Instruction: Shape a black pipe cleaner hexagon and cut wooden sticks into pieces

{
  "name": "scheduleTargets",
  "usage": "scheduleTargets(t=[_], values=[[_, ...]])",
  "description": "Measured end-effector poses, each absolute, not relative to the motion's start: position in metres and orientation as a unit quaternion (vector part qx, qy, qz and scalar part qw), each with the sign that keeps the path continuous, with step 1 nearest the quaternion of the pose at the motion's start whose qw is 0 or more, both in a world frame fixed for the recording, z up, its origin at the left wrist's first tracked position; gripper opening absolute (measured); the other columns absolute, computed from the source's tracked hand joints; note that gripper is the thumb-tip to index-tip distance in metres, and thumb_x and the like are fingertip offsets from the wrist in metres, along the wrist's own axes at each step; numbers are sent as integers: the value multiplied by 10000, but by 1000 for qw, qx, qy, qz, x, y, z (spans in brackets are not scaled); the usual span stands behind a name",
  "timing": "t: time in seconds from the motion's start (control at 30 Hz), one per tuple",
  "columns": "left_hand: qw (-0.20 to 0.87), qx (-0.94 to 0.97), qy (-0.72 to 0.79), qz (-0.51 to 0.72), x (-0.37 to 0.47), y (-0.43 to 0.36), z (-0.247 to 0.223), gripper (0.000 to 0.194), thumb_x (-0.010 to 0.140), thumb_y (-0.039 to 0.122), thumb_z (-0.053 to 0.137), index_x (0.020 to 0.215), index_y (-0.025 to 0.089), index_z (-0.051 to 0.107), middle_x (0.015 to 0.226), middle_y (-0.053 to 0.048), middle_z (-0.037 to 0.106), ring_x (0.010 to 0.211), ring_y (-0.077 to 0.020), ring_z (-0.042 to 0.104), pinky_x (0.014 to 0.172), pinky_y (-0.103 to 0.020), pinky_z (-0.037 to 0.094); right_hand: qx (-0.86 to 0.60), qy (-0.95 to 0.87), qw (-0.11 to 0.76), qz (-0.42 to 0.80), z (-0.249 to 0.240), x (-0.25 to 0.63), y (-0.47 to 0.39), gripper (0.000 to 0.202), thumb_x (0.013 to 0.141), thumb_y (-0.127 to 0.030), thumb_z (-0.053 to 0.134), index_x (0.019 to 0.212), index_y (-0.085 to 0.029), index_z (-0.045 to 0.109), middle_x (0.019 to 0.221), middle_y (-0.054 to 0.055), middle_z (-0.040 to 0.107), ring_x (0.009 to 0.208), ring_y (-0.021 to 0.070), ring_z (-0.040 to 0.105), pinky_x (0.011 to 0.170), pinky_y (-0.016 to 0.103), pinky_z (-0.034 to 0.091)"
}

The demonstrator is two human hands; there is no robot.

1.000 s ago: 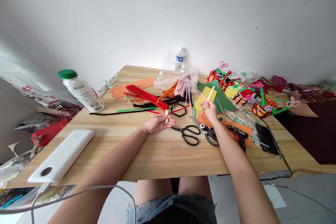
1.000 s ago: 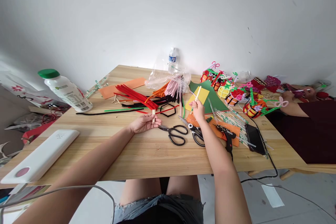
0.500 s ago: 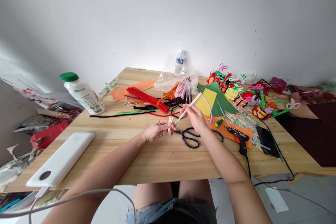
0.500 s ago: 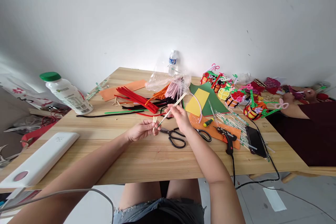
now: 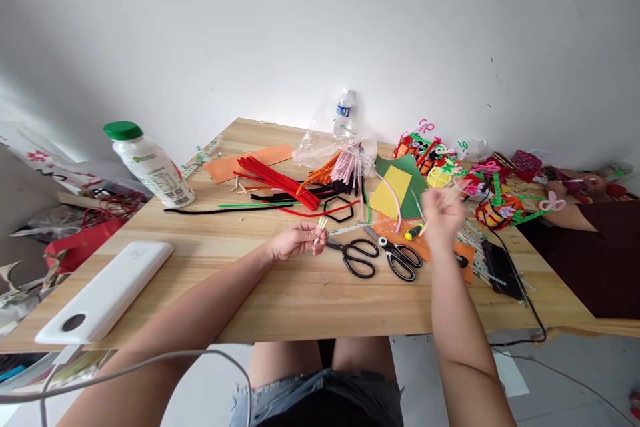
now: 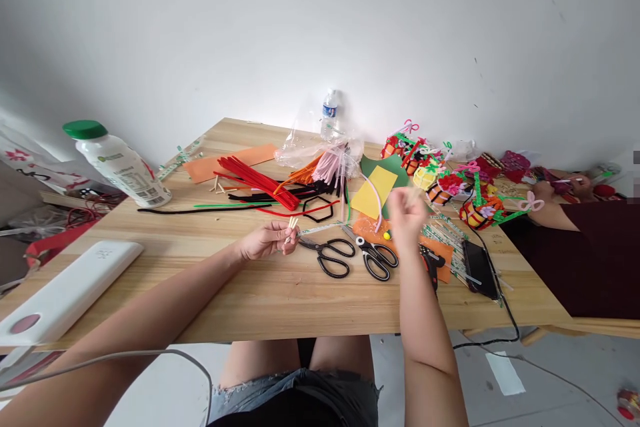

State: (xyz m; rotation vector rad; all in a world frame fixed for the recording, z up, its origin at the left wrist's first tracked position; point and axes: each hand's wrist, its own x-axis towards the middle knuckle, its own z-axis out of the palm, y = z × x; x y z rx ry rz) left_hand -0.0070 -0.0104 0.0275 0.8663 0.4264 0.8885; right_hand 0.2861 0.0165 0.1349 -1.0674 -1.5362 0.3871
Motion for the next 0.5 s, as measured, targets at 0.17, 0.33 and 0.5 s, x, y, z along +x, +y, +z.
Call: scheduleTargets(t=[0.17,0.33,0.5], values=[[802,411,169,399,-5,-19,32,148,759,230,701,730,86,676,673,-63,619,509,-104,527,511,-255,428,-342,-855,317,224,78,221,-8,116,789,-332,653,839,-259,729,855,52,689,792,197,619,721,321,463],[782,381,201,451,-4,-15,30,143,761,226,710,774,87,681,953,-139,688,779,-214,677,674,-310,540,-447,-834,319,48,93,275,18,182,772,-143,564,807,-231,720,760,64,661,713,185,553,655,306,394],[771,343,255,471,-6,-4,24,138,809,209,662,846,77,660,857,-137,716,767,-234,712,701,-332,571,-595,-675,428,-79,125,401,59,157,705,-173,581,560,-230,562,520,18,431,633,214,488,671,407,376]])
